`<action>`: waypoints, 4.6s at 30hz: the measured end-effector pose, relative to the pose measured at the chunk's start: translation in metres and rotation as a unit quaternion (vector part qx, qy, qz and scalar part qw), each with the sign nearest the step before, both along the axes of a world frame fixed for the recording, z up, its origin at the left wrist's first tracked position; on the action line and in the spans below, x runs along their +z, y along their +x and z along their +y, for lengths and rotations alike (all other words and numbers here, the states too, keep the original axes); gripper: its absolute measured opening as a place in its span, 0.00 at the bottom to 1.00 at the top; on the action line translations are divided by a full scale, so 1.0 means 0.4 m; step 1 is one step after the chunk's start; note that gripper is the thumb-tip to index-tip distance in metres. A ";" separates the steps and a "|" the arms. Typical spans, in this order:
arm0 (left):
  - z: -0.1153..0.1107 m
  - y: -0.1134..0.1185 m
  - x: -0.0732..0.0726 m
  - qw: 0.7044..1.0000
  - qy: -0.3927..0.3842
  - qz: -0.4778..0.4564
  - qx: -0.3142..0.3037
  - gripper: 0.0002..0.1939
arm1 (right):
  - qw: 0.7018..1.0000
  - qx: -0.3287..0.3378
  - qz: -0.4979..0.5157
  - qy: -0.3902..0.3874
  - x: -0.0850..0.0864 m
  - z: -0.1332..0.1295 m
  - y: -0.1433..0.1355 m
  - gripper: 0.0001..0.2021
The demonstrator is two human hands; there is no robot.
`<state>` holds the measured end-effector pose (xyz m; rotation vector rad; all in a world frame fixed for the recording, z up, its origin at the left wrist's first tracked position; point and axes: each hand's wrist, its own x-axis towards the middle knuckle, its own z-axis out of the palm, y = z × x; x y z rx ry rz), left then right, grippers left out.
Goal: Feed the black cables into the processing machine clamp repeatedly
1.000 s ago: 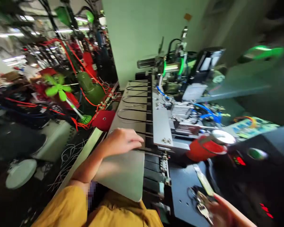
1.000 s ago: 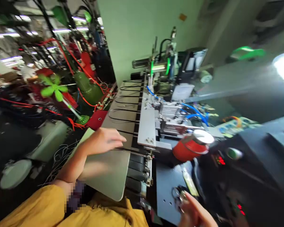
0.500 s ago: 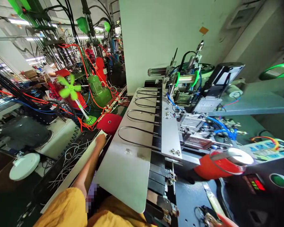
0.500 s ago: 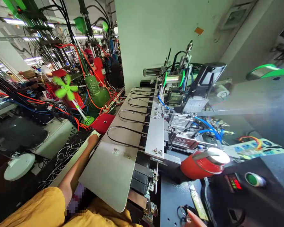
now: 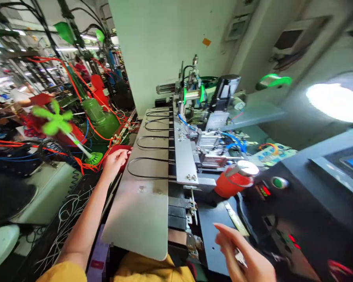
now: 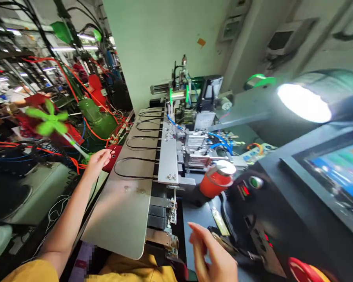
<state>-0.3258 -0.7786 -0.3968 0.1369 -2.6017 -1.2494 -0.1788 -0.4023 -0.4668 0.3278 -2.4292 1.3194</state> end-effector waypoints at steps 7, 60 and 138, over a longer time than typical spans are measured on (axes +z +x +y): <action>0.362 0.175 0.063 0.918 -0.029 -0.053 -0.392 0.09 | 0.973 0.041 -0.091 -0.207 0.070 -0.097 -0.028 0.07; 0.440 0.137 -0.089 0.929 -0.171 -0.088 -0.317 0.12 | 0.964 -0.161 -0.102 -0.186 -0.032 -0.077 -0.041 0.14; 0.374 0.142 -0.091 0.875 -0.318 0.059 -0.361 0.10 | 0.979 -0.169 0.075 0.087 -0.051 -0.071 -0.087 0.11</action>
